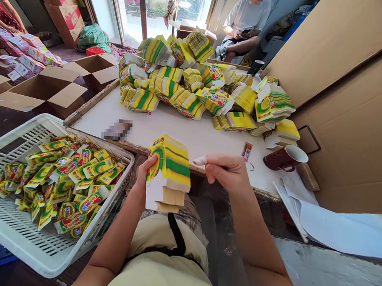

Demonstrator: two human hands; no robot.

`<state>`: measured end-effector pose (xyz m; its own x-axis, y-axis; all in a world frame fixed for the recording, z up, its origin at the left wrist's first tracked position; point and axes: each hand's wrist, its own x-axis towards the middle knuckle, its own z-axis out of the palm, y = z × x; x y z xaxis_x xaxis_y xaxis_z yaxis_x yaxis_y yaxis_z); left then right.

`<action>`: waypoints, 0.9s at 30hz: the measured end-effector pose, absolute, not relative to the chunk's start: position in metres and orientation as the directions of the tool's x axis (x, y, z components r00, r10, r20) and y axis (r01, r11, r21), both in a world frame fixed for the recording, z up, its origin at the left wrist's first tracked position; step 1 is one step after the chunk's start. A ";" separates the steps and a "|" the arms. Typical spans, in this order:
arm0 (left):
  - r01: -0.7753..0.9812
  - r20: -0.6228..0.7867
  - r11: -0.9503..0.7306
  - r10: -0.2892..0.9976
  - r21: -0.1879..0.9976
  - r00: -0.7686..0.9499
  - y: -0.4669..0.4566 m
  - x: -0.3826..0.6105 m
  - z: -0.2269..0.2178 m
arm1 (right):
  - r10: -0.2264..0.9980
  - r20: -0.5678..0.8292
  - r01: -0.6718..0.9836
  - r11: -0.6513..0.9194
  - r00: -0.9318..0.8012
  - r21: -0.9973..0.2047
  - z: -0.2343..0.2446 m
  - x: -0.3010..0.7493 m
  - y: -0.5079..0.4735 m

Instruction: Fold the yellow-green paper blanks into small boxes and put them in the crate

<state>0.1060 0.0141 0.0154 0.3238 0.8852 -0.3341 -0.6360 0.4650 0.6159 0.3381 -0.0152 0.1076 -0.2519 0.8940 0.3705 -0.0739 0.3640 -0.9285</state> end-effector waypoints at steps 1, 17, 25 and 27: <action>-0.608 -0.328 0.483 0.875 0.630 0.355 0.010 0.105 0.016 | 0.925 0.323 -0.068 0.315 -0.201 -0.946 0.106 0.343 -0.008; -0.245 -0.058 0.437 0.572 0.865 0.818 -0.028 0.134 0.018 | 0.967 -0.087 -0.650 -0.226 -0.239 -0.726 0.054 0.322 0.019; 0.012 0.058 -0.111 0.605 0.994 0.794 -0.033 0.130 0.023 | 0.985 -0.092 -0.875 -0.174 -0.148 -0.451 0.041 0.346 0.012; 0.055 0.088 -0.218 0.596 0.974 0.798 -0.035 0.131 0.021 | 0.988 -0.067 -0.902 -0.157 -0.142 -0.403 0.036 0.356 0.011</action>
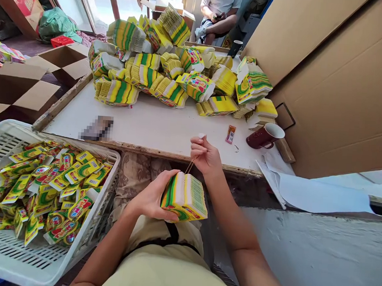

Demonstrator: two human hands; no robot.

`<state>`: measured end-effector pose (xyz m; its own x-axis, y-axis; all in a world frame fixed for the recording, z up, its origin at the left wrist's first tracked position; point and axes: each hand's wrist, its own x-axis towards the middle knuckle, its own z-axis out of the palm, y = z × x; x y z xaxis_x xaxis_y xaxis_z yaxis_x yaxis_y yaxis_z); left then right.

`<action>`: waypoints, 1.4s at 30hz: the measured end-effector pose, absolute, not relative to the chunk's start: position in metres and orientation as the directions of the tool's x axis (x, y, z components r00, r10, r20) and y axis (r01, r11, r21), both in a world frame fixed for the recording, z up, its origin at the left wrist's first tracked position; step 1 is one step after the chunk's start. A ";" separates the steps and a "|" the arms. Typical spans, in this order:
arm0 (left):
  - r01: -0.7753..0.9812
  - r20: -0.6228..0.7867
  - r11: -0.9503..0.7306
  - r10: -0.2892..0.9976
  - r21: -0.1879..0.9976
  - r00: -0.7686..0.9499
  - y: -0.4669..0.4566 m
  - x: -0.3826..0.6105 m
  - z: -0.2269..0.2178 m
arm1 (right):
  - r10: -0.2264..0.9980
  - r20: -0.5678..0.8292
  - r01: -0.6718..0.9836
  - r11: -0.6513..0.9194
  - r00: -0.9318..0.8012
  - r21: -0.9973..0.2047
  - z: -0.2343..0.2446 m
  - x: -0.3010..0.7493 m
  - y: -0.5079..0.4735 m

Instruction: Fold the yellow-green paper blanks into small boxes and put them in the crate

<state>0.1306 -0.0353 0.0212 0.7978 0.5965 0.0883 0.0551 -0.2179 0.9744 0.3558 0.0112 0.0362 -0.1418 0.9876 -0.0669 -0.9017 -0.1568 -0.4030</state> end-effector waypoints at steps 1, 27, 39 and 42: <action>0.069 0.102 -0.260 0.590 0.963 0.801 -0.036 0.131 0.020 | 0.987 -0.060 -0.905 -0.158 -0.146 -0.395 0.033 0.359 0.011; 0.073 0.169 -0.439 0.487 0.896 0.857 -0.052 0.147 0.011 | 0.969 0.046 -0.265 0.112 0.244 -0.958 0.025 0.397 -0.002; -0.001 0.026 -0.036 0.703 0.999 0.711 -0.031 0.132 -0.005 | 0.797 0.090 0.464 -0.252 0.598 -0.849 -0.006 0.505 -0.065; -0.006 0.012 -0.011 0.696 1.000 0.718 -0.031 0.135 -0.009 | 0.738 0.084 0.494 -0.358 0.670 -0.793 -0.008 0.532 -0.067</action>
<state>0.1351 -0.0311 -0.0087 0.7178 0.6961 0.0122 -0.0065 -0.0109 0.9999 0.5322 -0.0670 -0.0082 0.6696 0.7379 0.0841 0.4938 -0.3578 -0.7925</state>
